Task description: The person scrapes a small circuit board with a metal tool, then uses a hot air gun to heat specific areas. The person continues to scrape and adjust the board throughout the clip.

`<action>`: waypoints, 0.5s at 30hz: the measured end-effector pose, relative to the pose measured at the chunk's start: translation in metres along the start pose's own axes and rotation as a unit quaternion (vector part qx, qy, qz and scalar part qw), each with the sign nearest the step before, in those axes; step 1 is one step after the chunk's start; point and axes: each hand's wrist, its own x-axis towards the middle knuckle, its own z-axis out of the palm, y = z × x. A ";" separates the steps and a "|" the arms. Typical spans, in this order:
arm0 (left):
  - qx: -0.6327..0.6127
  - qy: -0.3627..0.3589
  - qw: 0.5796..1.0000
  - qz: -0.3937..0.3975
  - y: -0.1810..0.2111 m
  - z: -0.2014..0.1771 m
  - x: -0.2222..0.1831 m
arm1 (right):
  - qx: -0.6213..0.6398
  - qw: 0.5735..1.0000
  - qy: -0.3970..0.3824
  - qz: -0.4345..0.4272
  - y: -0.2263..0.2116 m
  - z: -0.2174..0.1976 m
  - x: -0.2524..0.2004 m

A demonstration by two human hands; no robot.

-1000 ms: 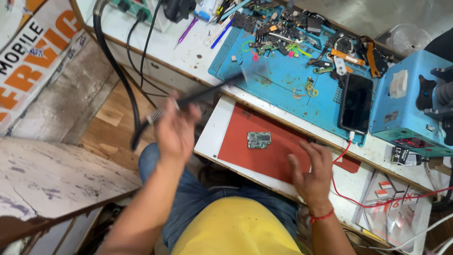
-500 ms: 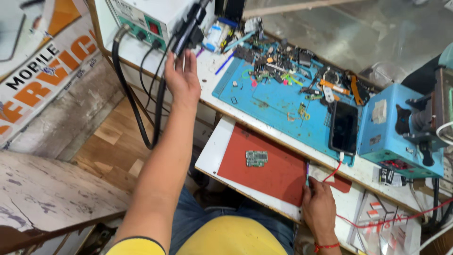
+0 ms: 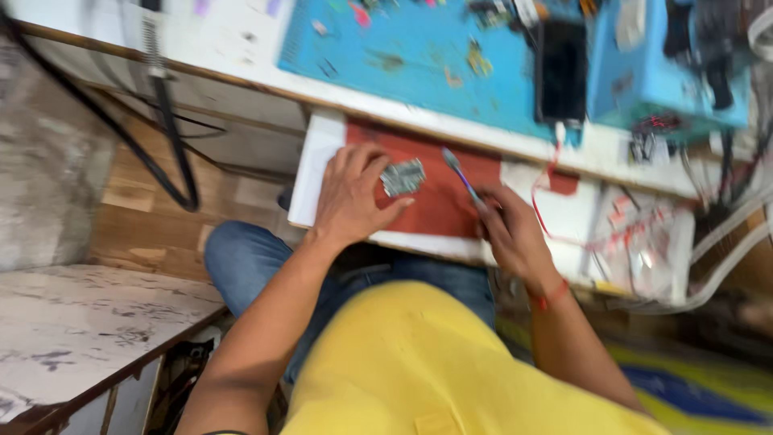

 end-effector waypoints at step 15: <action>0.048 0.008 0.997 -0.062 0.003 -0.002 -0.004 | -0.259 0.948 -0.012 -0.184 -0.041 0.061 0.013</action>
